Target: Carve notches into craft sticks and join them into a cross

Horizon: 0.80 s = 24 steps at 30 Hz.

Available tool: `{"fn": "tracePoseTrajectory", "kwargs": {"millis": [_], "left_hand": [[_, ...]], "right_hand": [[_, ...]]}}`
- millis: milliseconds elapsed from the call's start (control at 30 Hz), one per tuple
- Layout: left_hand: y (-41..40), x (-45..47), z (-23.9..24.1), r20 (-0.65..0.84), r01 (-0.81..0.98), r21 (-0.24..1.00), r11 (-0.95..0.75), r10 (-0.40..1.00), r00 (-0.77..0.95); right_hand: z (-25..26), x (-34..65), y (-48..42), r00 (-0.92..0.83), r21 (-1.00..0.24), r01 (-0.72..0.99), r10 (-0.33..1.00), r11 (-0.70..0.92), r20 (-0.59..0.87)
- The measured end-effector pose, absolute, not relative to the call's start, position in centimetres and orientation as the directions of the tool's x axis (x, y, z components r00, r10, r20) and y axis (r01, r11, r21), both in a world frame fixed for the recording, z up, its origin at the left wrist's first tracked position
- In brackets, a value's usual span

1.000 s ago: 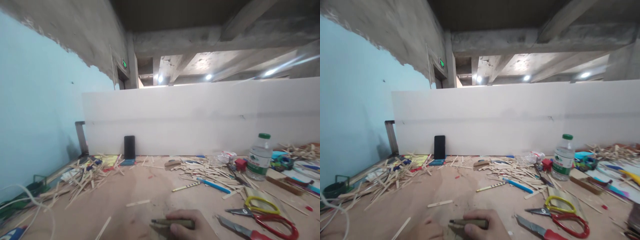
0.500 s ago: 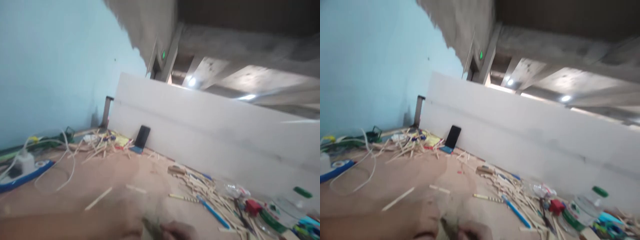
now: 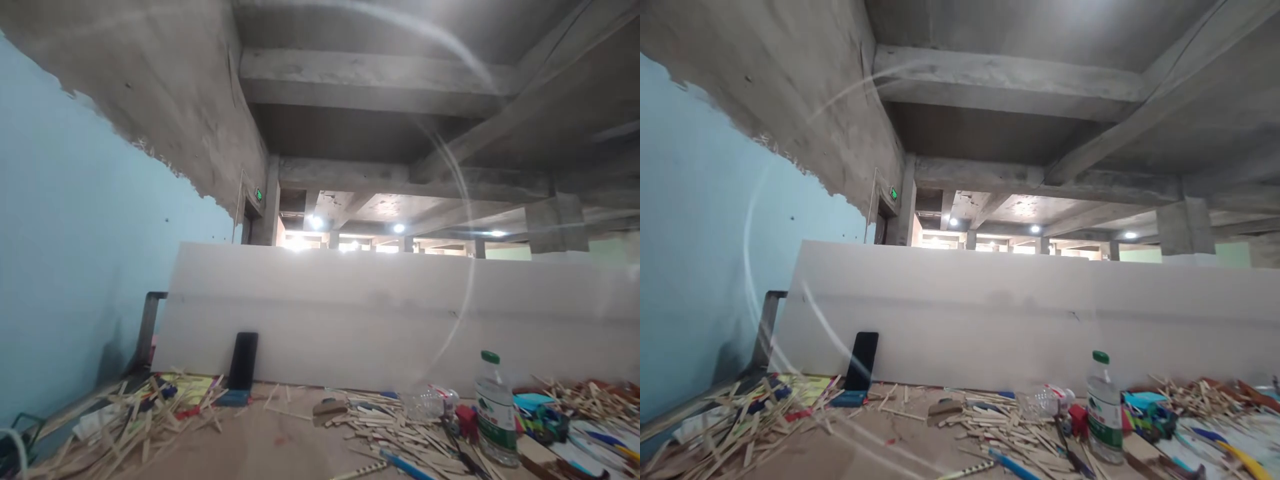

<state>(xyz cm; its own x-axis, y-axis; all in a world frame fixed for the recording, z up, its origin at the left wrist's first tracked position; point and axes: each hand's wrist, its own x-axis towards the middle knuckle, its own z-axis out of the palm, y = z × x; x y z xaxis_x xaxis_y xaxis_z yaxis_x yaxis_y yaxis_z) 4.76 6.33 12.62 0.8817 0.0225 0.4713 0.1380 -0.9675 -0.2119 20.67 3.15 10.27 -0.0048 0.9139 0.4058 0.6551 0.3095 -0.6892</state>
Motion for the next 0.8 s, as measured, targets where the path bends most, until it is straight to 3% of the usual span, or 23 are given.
{"fn": "tracePoseTrajectory", "kwargs": {"millis": [233, 433, 567, 800], "left_hand": [[6.7, 3.9, 8.1, 0.424, 0.16, -0.118, -0.98, 0.096, 0.9], [2.9, -1.4, 1.7, 0.31, 0.15, 0.094, -0.984, 0.172, 0.935], [2.1, -1.5, 1.7, 0.304, 0.143, 0.213, -0.966, 0.205, 0.93], [2.6, -0.7, 2.7, 0.323, 0.056, 0.278, -0.959, 0.149, 0.935]], "right_hand": [[7.3, 22.8, -0.9, -0.079, -0.66, 0.702, 0.951, 0.267, 0.3], [3.4, 27.8, -7.7, -0.187, -0.697, 0.681, 0.974, 0.224, 0.131], [4.2, 29.7, -9.0, -0.225, -0.735, 0.645, 0.971, 0.207, 0.076], [6.1, 30.9, -9.8, -0.352, -0.732, 0.636, 0.936, 0.242, 0.004]]}}
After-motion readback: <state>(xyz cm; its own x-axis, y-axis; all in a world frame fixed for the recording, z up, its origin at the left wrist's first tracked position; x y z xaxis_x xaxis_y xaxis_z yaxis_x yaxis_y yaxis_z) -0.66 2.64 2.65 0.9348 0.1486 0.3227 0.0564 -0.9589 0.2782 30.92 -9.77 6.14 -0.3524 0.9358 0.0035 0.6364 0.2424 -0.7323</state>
